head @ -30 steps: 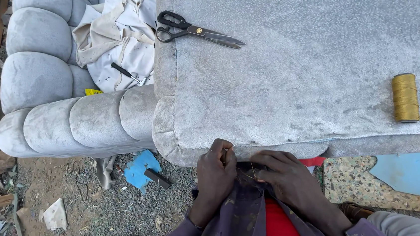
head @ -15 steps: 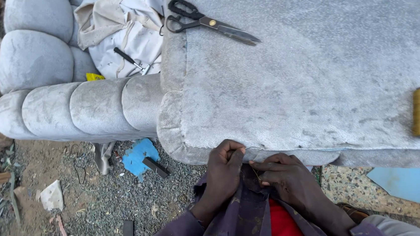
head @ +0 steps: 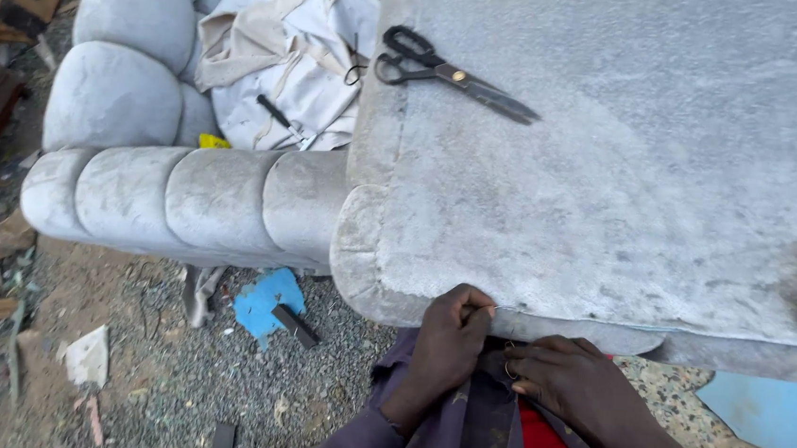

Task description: Hand sewing fabric onto a sofa frame during a reupholstery task.

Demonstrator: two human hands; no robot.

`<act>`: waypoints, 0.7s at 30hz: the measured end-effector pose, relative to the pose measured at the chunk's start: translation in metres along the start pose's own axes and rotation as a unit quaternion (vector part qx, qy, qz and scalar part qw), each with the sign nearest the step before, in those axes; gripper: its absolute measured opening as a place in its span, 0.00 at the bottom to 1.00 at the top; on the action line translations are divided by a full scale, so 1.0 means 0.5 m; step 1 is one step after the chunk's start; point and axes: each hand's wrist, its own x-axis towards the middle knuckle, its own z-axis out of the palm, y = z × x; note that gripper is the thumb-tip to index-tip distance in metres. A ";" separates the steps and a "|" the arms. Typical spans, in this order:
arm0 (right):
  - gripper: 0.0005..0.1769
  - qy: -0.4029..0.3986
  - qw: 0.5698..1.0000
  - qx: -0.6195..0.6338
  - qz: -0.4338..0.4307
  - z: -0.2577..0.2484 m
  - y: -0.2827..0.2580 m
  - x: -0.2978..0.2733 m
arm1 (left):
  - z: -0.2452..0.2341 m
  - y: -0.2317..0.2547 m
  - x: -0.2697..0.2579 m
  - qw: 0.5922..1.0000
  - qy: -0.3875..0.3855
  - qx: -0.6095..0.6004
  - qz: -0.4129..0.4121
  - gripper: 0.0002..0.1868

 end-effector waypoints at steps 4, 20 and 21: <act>0.20 0.124 0.965 0.045 0.225 -0.167 -0.146 -0.008 | -0.002 0.016 0.024 0.999 0.004 0.046 -0.016 0.07; 0.22 0.011 0.914 0.016 0.405 -0.292 -0.144 0.039 | -0.024 0.029 0.005 0.843 -0.027 0.483 0.237 0.08; 0.24 0.028 0.912 0.037 0.407 -0.268 -0.130 0.041 | -0.036 0.030 -0.004 0.838 -0.007 0.485 0.250 0.07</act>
